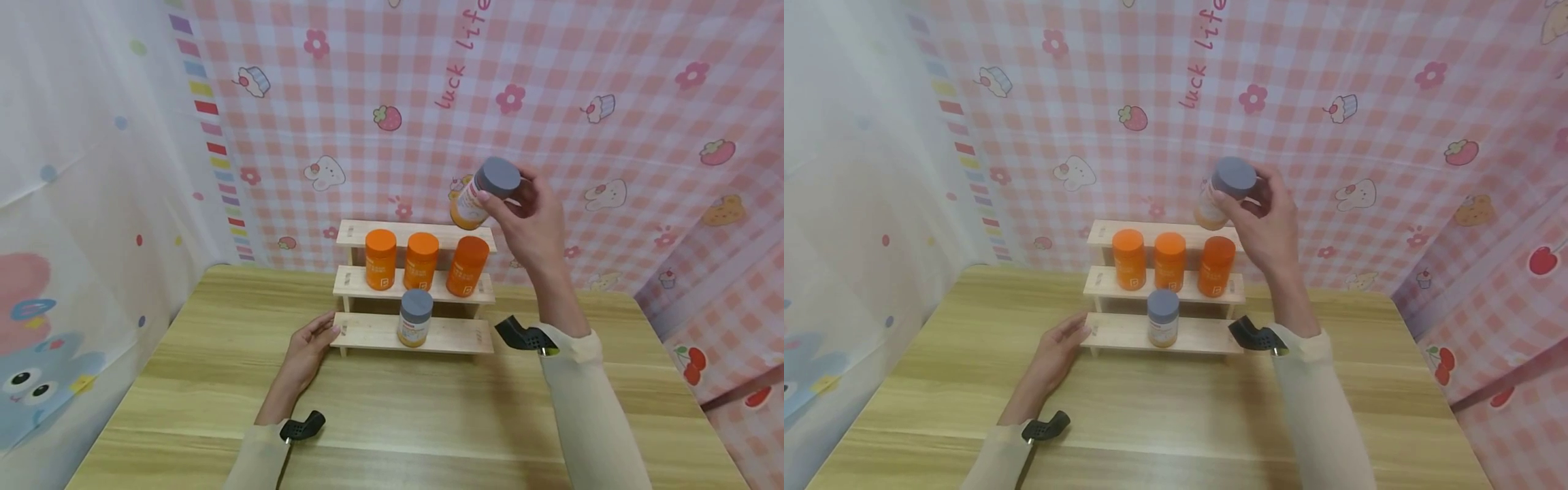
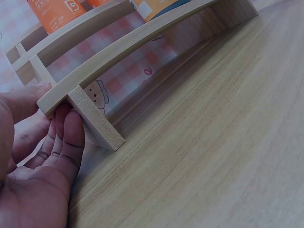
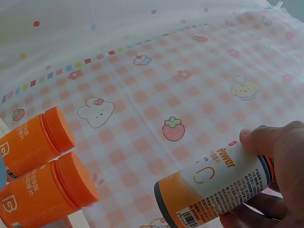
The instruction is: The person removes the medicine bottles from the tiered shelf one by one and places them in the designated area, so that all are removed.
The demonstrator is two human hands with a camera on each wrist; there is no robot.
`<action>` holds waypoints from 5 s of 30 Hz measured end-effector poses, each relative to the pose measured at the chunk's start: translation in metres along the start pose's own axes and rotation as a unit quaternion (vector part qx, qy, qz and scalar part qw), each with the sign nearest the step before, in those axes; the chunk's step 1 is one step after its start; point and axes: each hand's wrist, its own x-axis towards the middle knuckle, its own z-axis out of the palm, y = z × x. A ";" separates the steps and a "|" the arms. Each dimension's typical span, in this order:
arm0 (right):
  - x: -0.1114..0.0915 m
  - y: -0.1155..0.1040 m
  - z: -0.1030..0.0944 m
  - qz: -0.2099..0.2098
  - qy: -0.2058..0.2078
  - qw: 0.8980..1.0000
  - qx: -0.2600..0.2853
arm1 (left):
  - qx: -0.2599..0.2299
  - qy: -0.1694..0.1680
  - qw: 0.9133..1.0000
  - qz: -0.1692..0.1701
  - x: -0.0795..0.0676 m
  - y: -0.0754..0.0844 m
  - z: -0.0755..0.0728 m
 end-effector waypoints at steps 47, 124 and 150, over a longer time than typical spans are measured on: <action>-0.079 0.060 -0.081 0.023 0.120 0.989 0.081 | -0.003 0.004 1.000 -0.002 -0.003 0.001 0.000; -0.104 0.197 -0.109 0.220 -0.099 0.967 -0.081 | -0.011 0.004 1.000 0.005 0.000 -0.001 0.000; -0.098 0.170 -0.101 0.190 -0.073 0.972 -0.117 | -0.006 0.004 1.000 0.000 0.000 0.000 0.001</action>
